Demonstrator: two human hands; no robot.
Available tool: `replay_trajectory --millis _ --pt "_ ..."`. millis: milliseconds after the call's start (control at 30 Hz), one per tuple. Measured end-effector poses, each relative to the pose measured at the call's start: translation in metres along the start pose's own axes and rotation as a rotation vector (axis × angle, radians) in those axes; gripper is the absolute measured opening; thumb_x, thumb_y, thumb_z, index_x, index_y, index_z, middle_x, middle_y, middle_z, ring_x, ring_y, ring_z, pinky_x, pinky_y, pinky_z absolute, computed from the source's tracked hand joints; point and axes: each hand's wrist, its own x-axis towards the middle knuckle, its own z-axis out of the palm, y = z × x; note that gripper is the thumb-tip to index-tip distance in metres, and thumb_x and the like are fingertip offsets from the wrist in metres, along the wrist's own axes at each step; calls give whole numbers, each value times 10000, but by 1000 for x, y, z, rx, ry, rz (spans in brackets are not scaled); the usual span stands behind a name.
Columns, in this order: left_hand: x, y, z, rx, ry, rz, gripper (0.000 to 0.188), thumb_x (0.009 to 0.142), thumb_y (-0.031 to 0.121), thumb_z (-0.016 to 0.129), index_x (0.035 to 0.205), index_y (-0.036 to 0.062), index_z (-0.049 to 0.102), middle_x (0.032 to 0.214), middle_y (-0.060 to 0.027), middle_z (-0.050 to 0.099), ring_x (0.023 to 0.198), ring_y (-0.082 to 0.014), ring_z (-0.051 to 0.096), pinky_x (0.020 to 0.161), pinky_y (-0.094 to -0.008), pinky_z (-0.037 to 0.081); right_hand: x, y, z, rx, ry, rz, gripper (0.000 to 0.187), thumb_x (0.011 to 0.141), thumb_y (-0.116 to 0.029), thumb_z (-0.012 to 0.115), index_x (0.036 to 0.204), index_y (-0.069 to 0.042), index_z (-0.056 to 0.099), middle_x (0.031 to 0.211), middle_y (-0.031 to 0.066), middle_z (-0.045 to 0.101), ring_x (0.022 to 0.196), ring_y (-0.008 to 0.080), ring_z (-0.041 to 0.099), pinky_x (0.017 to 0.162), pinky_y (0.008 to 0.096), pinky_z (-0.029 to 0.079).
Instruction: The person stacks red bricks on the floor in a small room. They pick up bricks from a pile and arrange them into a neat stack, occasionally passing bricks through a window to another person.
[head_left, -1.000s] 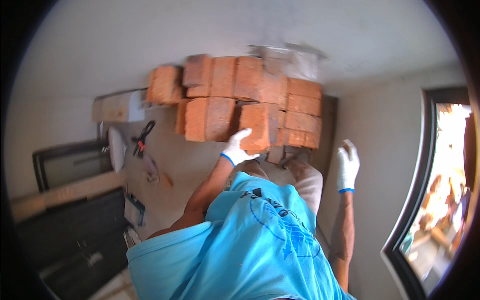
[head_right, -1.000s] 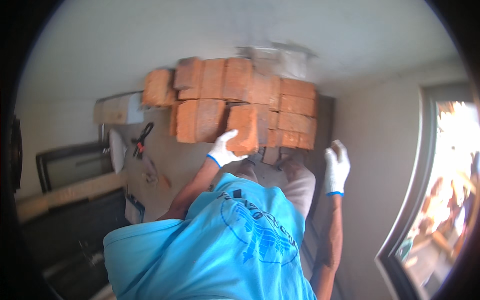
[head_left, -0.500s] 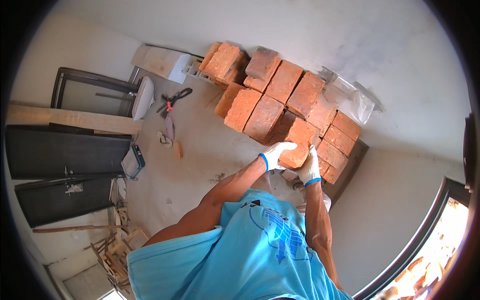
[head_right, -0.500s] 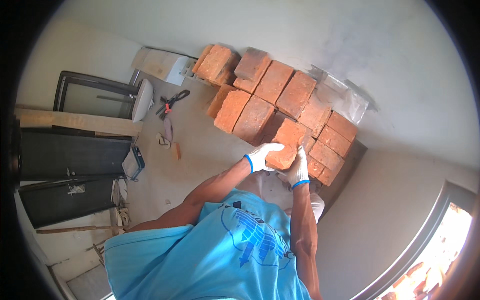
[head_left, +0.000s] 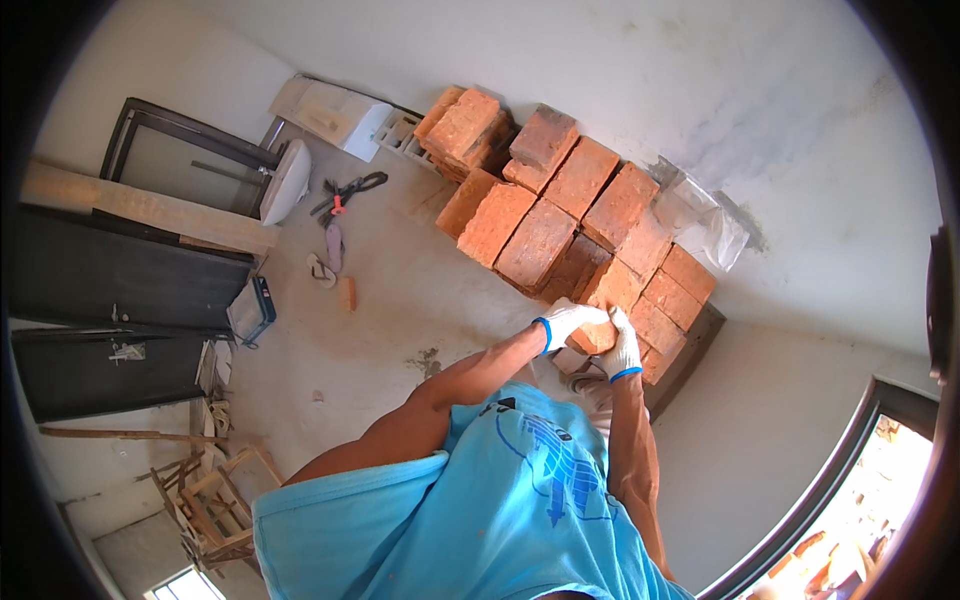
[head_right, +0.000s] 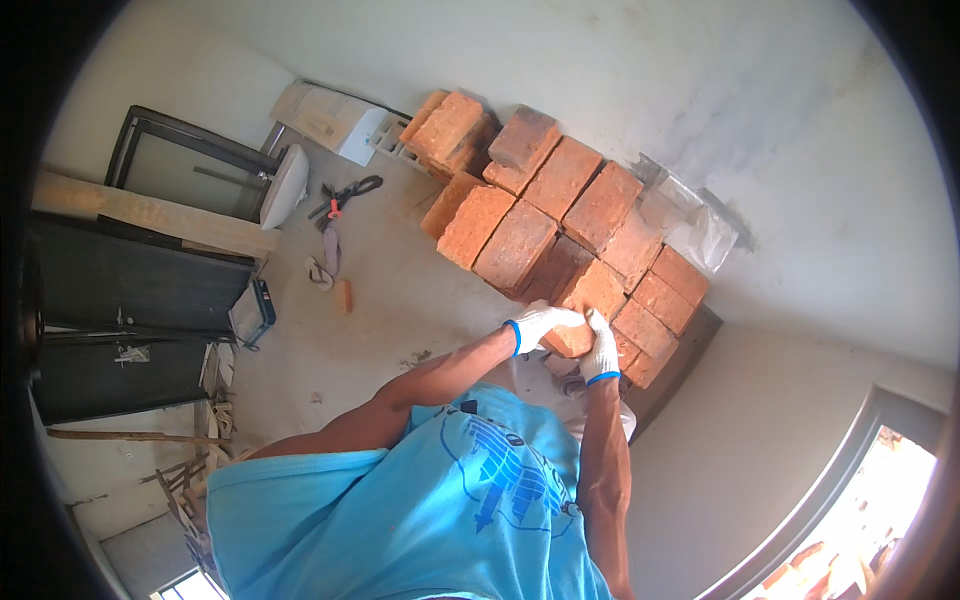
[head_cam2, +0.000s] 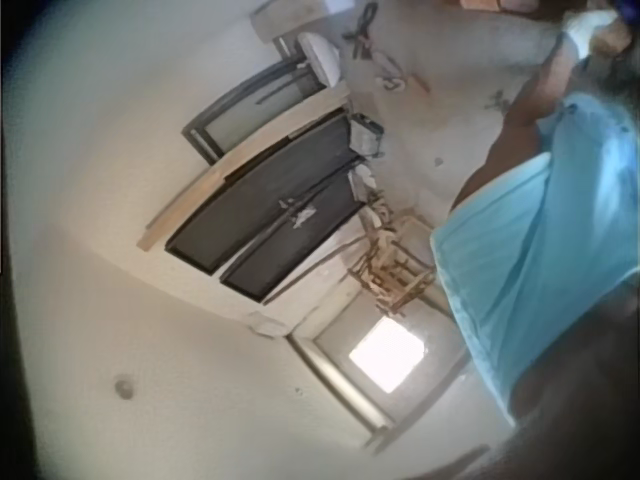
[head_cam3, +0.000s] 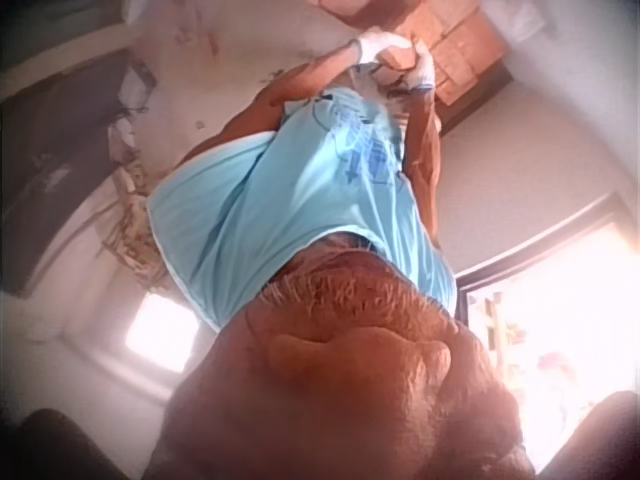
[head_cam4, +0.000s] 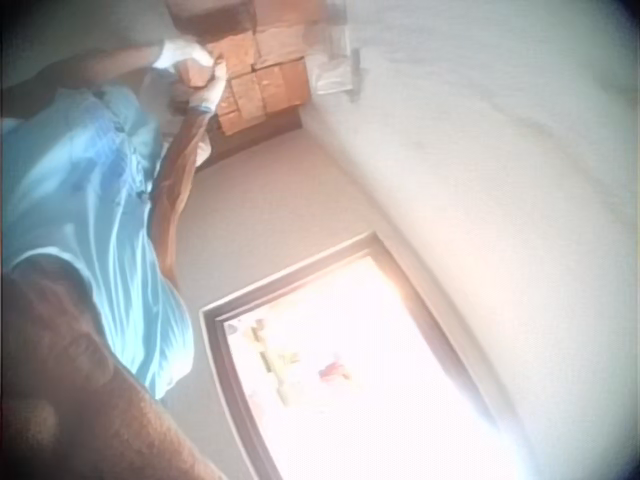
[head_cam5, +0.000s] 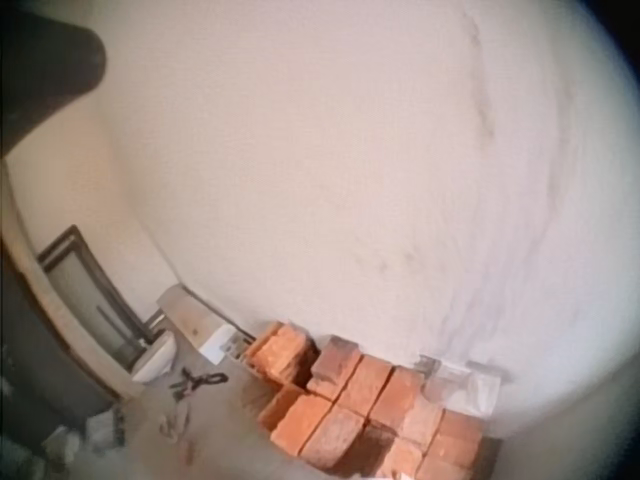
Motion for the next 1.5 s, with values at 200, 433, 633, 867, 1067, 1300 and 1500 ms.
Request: replay_trajectory --millis 200,433,633,867,1067,1300,1500 --pt "-47 20 10 -36 -115 128 807 761 290 936 1386 -77 583 1267 -207 707 1111 -265 724 887 -405 608 -40 15 4 124 49 -164 463 989 -211 726 1405 -56 591 1309 98 682 1166 279 688 1029 450 575" --pt "-76 23 82 62 -289 399 908 759 141 937 1466 -89 415 1183 -197 700 1047 -237 721 869 -377 638 -120 -17 -9 342 36 -291 352 1004 -319 703 1285 -115 646 1223 96 702 1104 266 701 997 451 593" --pt "-164 78 171 658 -142 577 1151 724 108 926 1594 -71 195 1452 -266 493 1245 -322 618 958 -410 611 -198 -67 27 620 -160 -441 629 938 -215 753 1483 -14 510 1383 180 661 1215 324 680 1091 505 549" --pt "-191 109 173 700 -504 623 1235 746 174 931 1642 -63 114 1506 -277 439 1349 -334 542 1061 -434 540 -233 -73 44 351 -132 -839 707 862 -144 755 1506 -28 487 1369 147 661 1234 278 669 1081 466 555" --pt "-166 150 141 802 -733 676 1192 776 274 943 1621 -105 192 1565 -288 409 1442 -344 469 1187 -460 418 -223 -64 61 553 72 -934 687 747 -61 714 1411 15 554 1265 171 705 1138 311 695 1035 483 569" --pt "-119 179 146 813 -955 875 1034 794 389 947 1534 -95 411 1384 -233 587 1245 -315 622 1067 -449 501 -206 -57 40 620 -140 -1140 616 777 -71 683 1369 85 605 1266 236 726 1108 360 731 1026 509 585" --pt "-73 230 179 665 -1092 1089 729 922 467 827 1403 -38 613 1225 -121 678 1143 -222 660 999 -387 528 -192 -59 23 702 -438 -1228 606 832 -126 718 1375 116 600 1320 280 696 1163 403 717 1061 547 572"
